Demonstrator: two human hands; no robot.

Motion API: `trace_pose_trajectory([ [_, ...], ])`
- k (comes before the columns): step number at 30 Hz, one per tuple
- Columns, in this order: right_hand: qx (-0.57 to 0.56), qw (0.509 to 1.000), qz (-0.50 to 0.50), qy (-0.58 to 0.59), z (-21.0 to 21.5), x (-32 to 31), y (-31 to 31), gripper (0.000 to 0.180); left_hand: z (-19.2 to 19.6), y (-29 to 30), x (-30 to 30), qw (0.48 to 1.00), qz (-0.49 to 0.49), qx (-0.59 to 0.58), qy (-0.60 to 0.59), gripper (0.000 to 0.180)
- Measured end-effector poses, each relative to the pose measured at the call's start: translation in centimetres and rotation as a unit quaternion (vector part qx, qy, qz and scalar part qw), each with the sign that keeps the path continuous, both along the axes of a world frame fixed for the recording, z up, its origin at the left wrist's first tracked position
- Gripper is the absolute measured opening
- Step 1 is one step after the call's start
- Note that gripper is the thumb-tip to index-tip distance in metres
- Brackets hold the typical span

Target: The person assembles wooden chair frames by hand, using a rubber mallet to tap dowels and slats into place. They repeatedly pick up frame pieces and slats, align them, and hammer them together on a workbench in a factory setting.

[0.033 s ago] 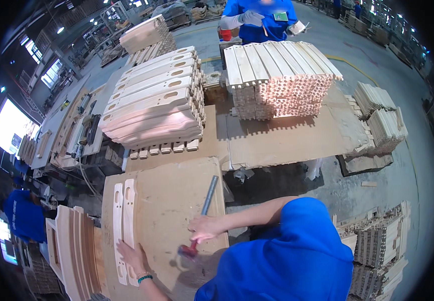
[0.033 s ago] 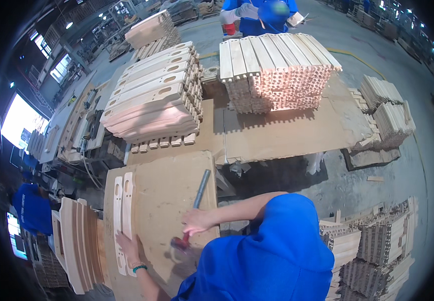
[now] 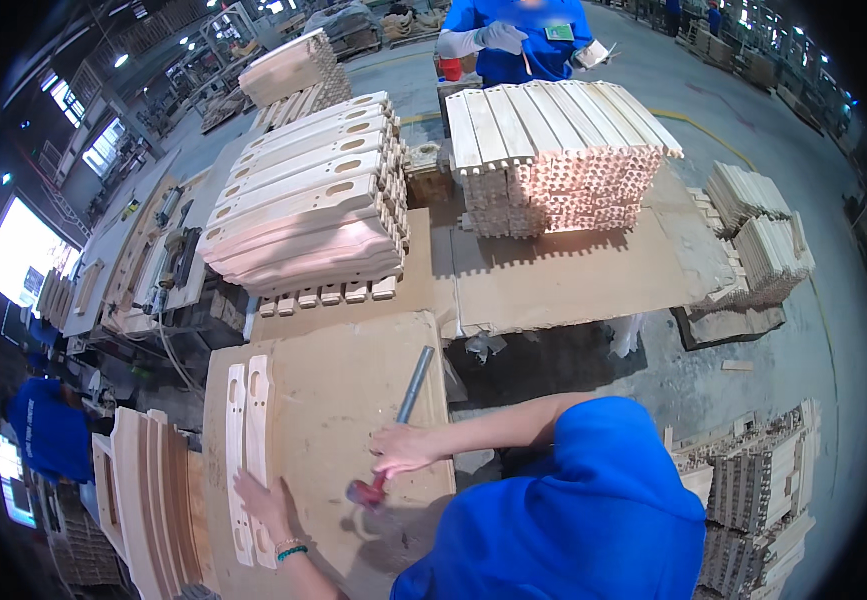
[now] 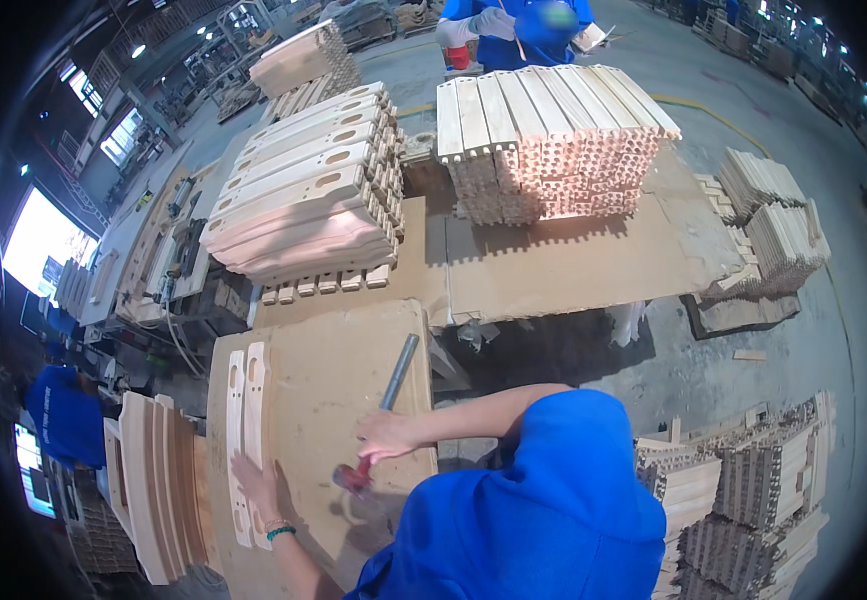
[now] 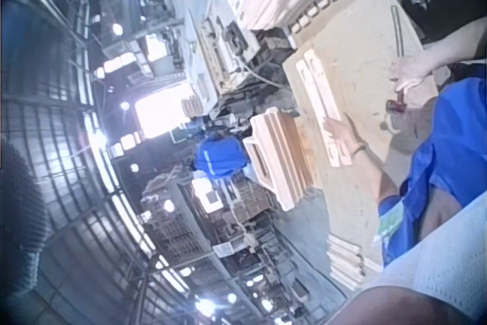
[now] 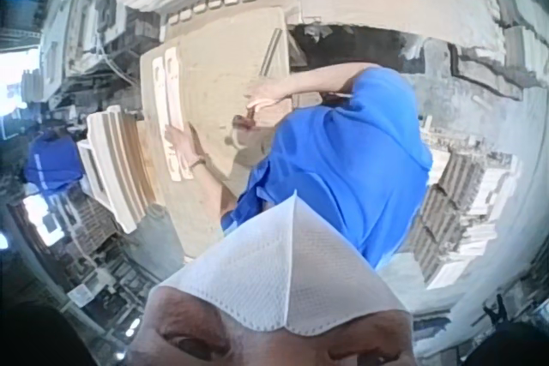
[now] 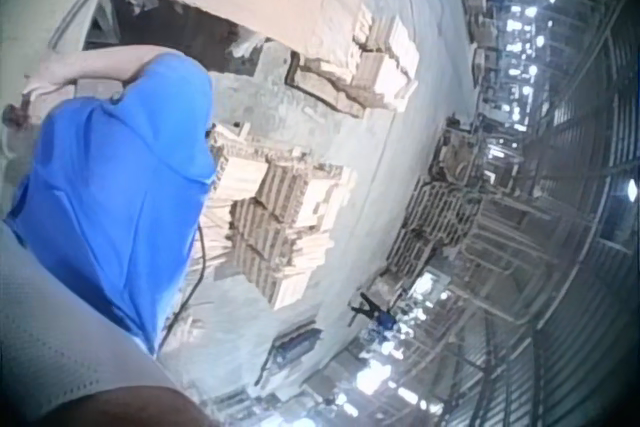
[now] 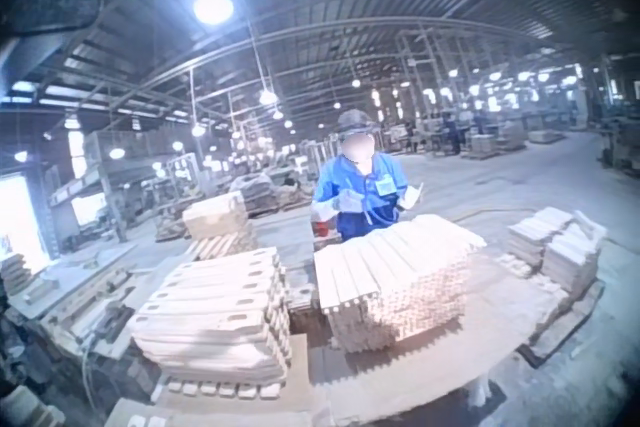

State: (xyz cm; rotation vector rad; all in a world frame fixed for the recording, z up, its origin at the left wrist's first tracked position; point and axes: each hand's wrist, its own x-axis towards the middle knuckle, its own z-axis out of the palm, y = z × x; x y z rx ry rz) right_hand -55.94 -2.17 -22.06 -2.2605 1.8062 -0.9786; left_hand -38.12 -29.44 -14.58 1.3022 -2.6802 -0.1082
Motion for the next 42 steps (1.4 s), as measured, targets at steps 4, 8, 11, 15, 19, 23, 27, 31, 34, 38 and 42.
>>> trace_pose_trajectory([
  [4,-0.051,0.994,-0.101,-0.004,2.0,-1.0,-1.0,0.029,1.7,3.7,-3.2,0.973,-0.147,0.014,0.176,0.074],
  [8,-0.142,0.916,-0.262,-0.268,2.9,-8.1,3.9,0.03,6.6,11.8,-7.4,0.929,-0.216,0.072,0.293,0.064],
  [11,-0.223,0.716,-0.343,-0.566,6.3,-17.4,11.3,0.03,8.3,13.0,-9.3,0.904,-0.23,0.14,0.332,0.059],
  [15,-0.337,0.518,-0.415,-0.668,12.7,-27.7,21.4,0.059,10.6,16.8,-19.2,0.828,-0.284,0.349,0.336,0.054],
  [19,-0.392,0.46,-0.339,-0.721,15.3,-33.3,25.8,0.071,11.2,22.4,-33.5,0.719,-0.376,0.489,0.32,0.053],
  [23,-0.34,0.436,-0.314,-0.772,15.5,-34.9,26.3,0.065,11.5,27.1,-43.4,0.717,-0.292,0.58,0.254,0.058],
  [27,-0.31,0.468,-0.365,-0.743,15.7,-35.4,26.7,0.051,11.4,30.7,-49.9,0.716,-0.267,0.596,0.246,0.058],
  [31,-0.253,0.498,-0.347,-0.753,15.8,-35.4,27.5,0.043,10.9,31.2,-52.5,0.702,-0.294,0.616,0.204,0.061],
  [34,-0.204,0.509,-0.327,-0.769,15.8,-35.1,28.8,0.036,10.8,31.2,-52.5,0.657,-0.276,0.674,0.195,0.063],
  [38,-0.225,0.464,-0.299,-0.803,16.0,-36.1,30.5,0.036,12.7,32.9,-52.0,0.651,-0.299,0.678,0.165,0.069],
  [42,-0.218,0.489,-0.334,-0.776,16.0,-37.2,29.2,0.033,12.1,31.9,-52.5,0.615,-0.318,0.696,0.191,0.075],
])
